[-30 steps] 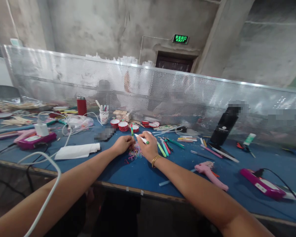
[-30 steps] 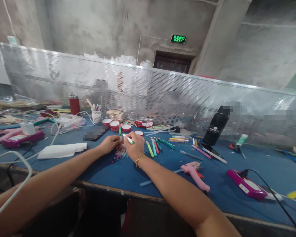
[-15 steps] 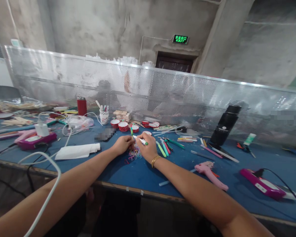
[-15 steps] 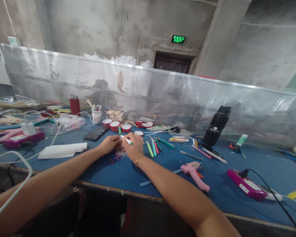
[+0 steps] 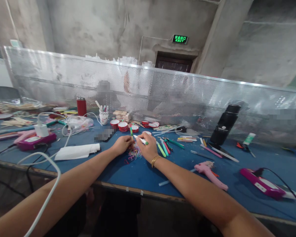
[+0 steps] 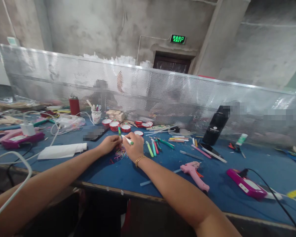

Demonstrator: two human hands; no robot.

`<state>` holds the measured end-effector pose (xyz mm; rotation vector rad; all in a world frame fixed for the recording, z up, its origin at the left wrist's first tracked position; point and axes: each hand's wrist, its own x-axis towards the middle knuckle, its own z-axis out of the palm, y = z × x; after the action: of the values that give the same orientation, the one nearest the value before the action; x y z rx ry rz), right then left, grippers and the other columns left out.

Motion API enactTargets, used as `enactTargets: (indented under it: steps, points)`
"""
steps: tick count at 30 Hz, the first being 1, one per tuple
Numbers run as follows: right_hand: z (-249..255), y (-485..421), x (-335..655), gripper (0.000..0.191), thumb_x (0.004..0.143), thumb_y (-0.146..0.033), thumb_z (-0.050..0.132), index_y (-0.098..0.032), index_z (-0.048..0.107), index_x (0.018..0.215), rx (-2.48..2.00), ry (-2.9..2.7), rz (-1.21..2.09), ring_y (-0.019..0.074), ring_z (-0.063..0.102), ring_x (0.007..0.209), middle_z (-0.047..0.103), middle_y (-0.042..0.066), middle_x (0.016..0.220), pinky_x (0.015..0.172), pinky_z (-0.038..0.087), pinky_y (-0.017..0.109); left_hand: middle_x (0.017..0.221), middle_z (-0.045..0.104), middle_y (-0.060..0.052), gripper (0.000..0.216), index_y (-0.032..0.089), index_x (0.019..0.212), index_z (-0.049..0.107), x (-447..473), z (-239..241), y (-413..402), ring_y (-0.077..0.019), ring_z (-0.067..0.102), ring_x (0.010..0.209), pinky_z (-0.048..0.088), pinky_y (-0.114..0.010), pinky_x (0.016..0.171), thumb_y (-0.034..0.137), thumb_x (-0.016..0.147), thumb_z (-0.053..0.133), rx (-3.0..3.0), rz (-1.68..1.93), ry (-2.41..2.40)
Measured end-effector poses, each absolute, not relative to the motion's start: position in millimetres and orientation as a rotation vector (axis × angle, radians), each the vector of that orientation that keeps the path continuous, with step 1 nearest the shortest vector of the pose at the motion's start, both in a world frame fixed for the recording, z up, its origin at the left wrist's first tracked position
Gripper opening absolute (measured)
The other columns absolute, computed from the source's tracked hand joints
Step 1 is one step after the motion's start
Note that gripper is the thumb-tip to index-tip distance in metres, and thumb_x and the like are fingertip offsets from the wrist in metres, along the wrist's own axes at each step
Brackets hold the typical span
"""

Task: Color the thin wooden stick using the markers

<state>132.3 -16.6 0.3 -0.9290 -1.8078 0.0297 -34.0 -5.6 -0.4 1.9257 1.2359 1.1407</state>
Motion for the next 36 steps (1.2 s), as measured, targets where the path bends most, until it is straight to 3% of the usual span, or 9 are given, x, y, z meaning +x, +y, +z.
enactTargets:
  steps: [25,36]
  points:
    - [-1.1,-17.4,131.3,0.013,0.088,-0.032,0.057,-0.023,0.061,0.079,-0.882,-1.843,0.062,0.0173,0.059,0.081,0.066,0.000,0.078,0.080,0.040,0.029,0.051,0.056,0.002,0.032,0.017,0.059,0.054,-34.1,-0.6,-4.9,-0.0097,0.046,0.048,0.037,-0.021,0.048,0.042,0.077,0.057,1.970,1.188,1.290]
    - [-1.7,-13.5,132.7,0.015,0.089,-0.033,0.055,-0.024,0.060,0.078,-0.927,-1.801,0.038,0.0173,0.059,0.081,0.066,0.000,0.079,0.079,0.040,0.029,0.051,0.056,0.002,0.037,0.017,0.059,0.053,-32.7,2.6,-8.2,-0.0103,0.047,0.050,0.040,-0.021,0.051,0.049,0.077,0.058,1.926,1.179,1.255]
